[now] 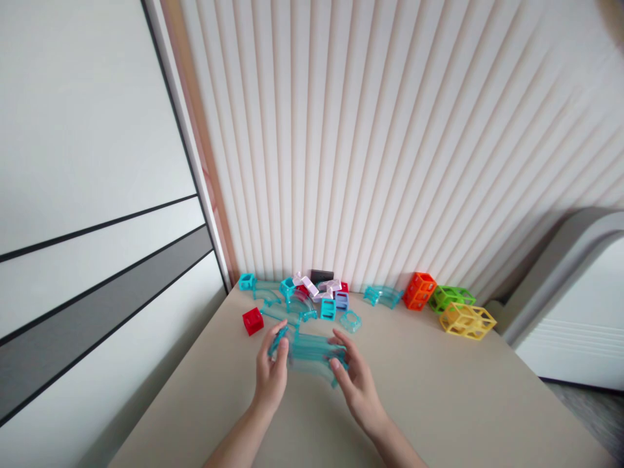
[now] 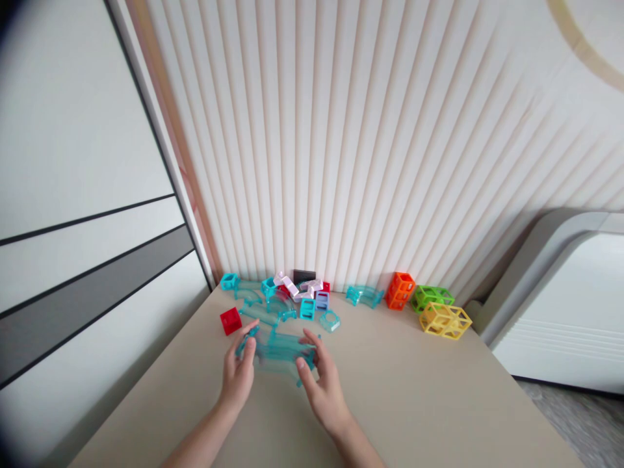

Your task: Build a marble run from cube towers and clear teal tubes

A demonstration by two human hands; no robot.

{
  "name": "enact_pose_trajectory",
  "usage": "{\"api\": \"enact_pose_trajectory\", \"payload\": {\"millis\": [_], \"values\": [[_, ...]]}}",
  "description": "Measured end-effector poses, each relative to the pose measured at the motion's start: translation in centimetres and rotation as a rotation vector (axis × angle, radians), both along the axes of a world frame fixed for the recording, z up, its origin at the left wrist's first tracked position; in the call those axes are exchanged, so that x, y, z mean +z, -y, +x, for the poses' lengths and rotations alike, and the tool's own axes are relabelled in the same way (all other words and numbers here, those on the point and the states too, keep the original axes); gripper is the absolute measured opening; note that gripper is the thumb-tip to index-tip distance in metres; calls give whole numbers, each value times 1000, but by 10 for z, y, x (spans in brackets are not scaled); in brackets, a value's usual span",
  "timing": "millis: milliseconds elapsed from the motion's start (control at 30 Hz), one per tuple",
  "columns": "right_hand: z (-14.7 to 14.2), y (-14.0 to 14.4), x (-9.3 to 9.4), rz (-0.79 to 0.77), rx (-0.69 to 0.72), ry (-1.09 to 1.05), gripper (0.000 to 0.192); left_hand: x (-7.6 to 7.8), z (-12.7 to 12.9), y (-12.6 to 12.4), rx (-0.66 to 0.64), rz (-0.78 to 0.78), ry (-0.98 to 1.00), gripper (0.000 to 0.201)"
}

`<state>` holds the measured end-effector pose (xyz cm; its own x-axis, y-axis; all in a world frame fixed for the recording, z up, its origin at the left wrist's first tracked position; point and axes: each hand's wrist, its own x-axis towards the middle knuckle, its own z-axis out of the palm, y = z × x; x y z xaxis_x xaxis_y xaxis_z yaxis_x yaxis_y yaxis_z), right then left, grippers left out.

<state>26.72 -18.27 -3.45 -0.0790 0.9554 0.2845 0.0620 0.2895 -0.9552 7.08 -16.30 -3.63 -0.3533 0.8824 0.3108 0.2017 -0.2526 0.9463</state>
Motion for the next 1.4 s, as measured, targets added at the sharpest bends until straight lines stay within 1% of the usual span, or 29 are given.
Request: {"api": "enact_pose_trajectory", "payload": {"millis": [33,100,200,267,367,467,567,733,867,933,1033,1100,1200,1267,1333,1400], "values": [[-2,0,-3,-16,-6,-56,51,0,2,0,20,-11,23,56],[-6,1,-8,-21,-25,-110,57,2,5,2,-16,-29,33,60],[-9,2,-11,6,-154,-77,63,6,8,6,-126,-55,-8,63],[-7,2,-11,35,-241,-34,65,6,10,9,-169,-72,-28,65],[-3,1,-12,53,-285,-9,66,2,15,12,-226,-107,0,67],[-2,0,-15,46,-277,-20,67,-4,17,12,-239,-146,25,69],[-4,-1,-17,59,-234,-40,69,-9,16,10,-193,-110,-39,69],[-7,0,-11,16,-235,-174,65,-16,13,9,-173,-73,-103,69],[-2,1,-10,64,-199,-99,65,-21,13,9,-143,-43,-104,70],[0,1,-13,90,-196,-83,65,-22,12,9,-133,-28,-104,71],[3,2,-19,72,-163,-144,61,-21,12,9,-125,-15,-97,71],[6,3,-24,80,-166,-112,57,-18,11,10,-135,-5,-73,69],[13,6,-33,198,-184,46,53,-15,10,10,-194,-5,-20,62],[17,8,-39,300,-167,132,53,-15,9,10,-211,-7,-27,61],[18,9,-44,373,-150,191,53,-17,8,9,-180,12,-67,59],[18,9,-45,410,-131,237,54,-18,6,7,-123,47,-108,57]]}}
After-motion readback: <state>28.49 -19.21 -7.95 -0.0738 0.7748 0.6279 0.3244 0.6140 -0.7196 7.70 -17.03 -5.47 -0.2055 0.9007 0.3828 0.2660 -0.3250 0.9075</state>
